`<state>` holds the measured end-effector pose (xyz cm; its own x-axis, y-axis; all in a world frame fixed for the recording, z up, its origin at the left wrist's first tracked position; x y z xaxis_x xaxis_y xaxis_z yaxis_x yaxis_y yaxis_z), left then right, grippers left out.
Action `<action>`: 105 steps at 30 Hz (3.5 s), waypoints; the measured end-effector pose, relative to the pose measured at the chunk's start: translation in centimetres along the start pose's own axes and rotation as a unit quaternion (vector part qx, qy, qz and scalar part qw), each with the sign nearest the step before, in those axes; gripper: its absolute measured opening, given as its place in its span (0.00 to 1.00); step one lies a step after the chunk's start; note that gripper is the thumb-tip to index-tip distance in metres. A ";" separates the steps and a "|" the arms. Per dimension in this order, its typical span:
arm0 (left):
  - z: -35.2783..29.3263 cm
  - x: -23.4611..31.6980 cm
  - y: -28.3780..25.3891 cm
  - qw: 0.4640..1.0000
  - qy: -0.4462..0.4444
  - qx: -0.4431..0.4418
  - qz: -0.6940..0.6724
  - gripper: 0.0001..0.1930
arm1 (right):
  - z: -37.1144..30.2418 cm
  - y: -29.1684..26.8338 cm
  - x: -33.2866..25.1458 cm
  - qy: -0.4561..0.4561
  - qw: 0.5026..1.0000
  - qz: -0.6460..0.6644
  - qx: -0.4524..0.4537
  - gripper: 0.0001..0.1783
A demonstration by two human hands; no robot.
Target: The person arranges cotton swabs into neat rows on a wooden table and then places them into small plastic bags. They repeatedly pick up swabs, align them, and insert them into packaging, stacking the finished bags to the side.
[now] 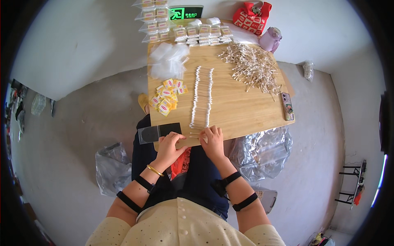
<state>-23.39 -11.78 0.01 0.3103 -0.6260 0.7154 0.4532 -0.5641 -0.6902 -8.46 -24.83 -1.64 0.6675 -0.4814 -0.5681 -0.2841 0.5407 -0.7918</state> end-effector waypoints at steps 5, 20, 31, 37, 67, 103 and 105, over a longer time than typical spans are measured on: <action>0.0 -0.6 0.2 1.000 -0.005 -0.008 0.000 0.19 | 0.6 0.6 0.1 -0.002 0.999 0.010 -0.032 0.14; 1.1 -0.1 1.7 0.999 0.036 -0.003 0.017 0.15 | 2.2 0.7 -0.2 -0.053 0.998 -0.002 -0.015 0.12; 3.3 1.0 2.0 0.996 0.048 0.028 0.063 0.29 | 3.2 0.5 0.4 -0.044 0.999 -0.002 -0.002 0.10; 3.4 0.4 2.5 0.997 0.038 0.026 0.065 0.32 | 3.1 0.5 0.1 -0.051 0.999 0.002 -0.011 0.11; 3.3 -0.6 2.9 0.998 0.018 0.013 0.064 0.33 | 4.0 1.1 0.2 -0.059 0.998 -0.011 -0.008 0.14; 3.9 0.6 2.7 0.988 0.088 -0.019 0.127 0.39 | 4.7 0.3 1.6 -0.038 0.999 -0.001 0.007 0.08; 3.7 0.6 2.8 0.986 0.097 -0.023 0.137 0.37 | 5.3 0.5 1.5 -0.047 0.999 -0.010 -0.006 0.07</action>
<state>-18.81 -11.76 -1.06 0.2486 -0.8462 0.4713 0.3343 -0.3817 -0.8617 -3.94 -21.60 -1.69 0.7345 -0.4242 -0.5297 -0.2779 0.5241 -0.8050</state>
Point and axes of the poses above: each hand's wrist, its own z-axis towards the middle knuckle, its own y-axis out of the palm, x = y × z, the point moved 6 cm from there along z, towards the middle knuckle, and after that the axes turned 5 degrees about x, right-handed, at the moved point
